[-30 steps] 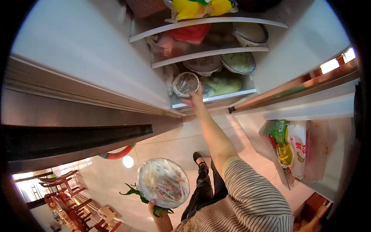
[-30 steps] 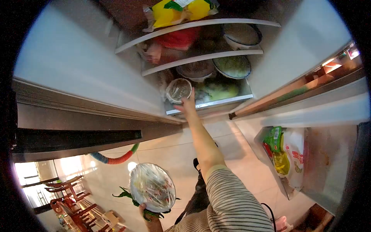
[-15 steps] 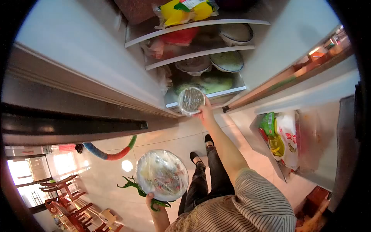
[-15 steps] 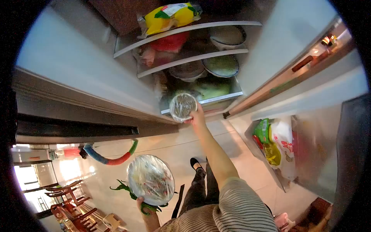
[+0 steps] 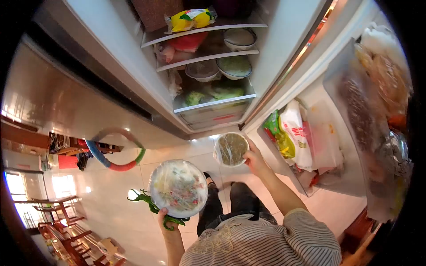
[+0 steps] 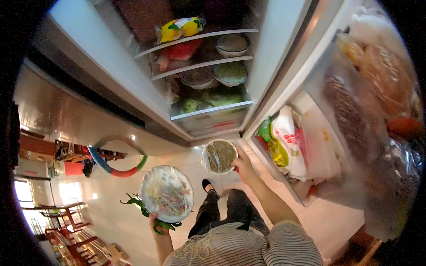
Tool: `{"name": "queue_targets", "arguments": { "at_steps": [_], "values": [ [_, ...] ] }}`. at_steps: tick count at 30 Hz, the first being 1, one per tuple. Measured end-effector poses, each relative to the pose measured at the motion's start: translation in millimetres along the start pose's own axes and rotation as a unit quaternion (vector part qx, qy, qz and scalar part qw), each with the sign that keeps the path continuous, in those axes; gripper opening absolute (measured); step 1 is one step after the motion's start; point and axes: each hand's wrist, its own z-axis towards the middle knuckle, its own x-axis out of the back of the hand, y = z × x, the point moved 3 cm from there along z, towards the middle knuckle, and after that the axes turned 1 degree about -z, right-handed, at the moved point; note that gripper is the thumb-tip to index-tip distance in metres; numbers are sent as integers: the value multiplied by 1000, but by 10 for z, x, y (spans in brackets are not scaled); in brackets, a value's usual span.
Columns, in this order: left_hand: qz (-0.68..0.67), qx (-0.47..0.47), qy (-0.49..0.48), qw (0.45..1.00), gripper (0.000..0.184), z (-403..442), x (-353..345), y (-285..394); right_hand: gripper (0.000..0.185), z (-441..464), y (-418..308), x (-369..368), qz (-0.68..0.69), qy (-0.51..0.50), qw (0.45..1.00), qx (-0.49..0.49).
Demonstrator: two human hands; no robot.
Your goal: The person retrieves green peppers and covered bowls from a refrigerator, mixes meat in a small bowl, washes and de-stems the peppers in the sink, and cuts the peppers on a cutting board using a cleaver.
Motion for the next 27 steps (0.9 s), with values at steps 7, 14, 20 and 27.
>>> {"name": "queue_targets", "arguments": {
  "at_steps": [7, 14, 20, 27],
  "values": [
    [-36, -38, 41, 998, 65, -852, 66, -800, 70, -759, -84, 575, -57, -89, 993, -44],
    [-56, -93, 87, 990, 68, -1767, 152, -1351, 70, -1477, -220, 784, -65, -164, 981, -84],
    [-93, -147, 126, 977, 72, -2550, 208, -1885, 72, -1897, -324, 929, -64, -266, 954, -122],
    [-180, -218, 194, 939, 64, -3498, 210, -2828, 69, -2169, -293, 1233, -90, -332, 927, -149]
  ]
}}
